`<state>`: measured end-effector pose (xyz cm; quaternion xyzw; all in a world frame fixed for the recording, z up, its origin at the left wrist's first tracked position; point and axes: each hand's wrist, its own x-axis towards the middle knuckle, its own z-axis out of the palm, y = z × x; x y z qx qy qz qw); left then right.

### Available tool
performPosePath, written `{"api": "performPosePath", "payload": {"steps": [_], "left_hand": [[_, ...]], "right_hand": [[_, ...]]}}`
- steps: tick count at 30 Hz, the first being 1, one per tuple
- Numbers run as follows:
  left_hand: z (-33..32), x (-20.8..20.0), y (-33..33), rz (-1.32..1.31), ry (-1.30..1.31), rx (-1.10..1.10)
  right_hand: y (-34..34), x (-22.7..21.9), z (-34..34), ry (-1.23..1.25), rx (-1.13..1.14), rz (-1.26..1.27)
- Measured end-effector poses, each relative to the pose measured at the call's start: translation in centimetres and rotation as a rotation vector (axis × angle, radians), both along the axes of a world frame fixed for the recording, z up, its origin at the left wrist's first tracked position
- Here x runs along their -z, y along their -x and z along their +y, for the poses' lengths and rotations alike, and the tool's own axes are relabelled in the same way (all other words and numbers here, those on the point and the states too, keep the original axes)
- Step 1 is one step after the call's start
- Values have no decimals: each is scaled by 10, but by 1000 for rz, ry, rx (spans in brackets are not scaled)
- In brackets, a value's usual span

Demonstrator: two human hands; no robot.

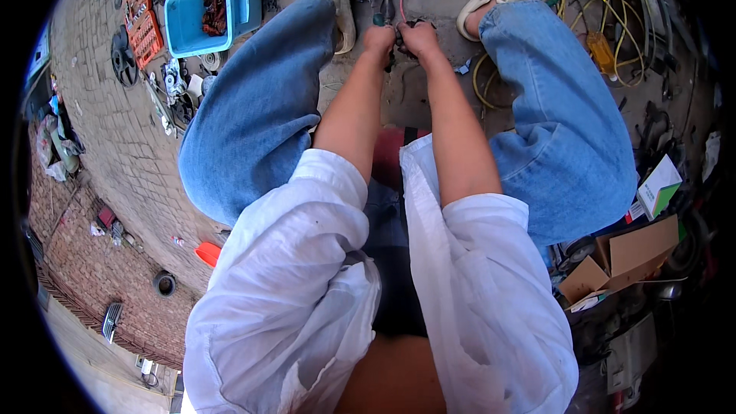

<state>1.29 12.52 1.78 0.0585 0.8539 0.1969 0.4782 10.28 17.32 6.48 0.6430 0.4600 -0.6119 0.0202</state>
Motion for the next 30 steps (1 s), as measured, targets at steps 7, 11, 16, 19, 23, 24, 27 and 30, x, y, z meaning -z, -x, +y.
{"api": "performPosePath", "payload": {"steps": [7,11,16,19,23,24,27,30], "left_hand": [[-27,27,-7,-45,85,108],[-43,12,-16,-5,14,-92],[-65,3,-8,166,-28,63],[-64,-6,2,53,-61,-22],[-65,-13,23,-48,-71,-225],[-63,-15,29,-43,-23,-177],[-80,-29,35,244,-230,74],[-106,-22,48,39,-24,147]], "right_hand": [[-12,39,-23,64,-13,38],[-14,42,-27,83,-101,50],[-9,20,-34,189,-87,106],[0,-18,-27,175,-96,177],[19,-34,-28,258,43,239],[22,-36,-28,316,166,320],[23,-46,-13,530,449,596],[24,-55,-5,594,564,722]]}}
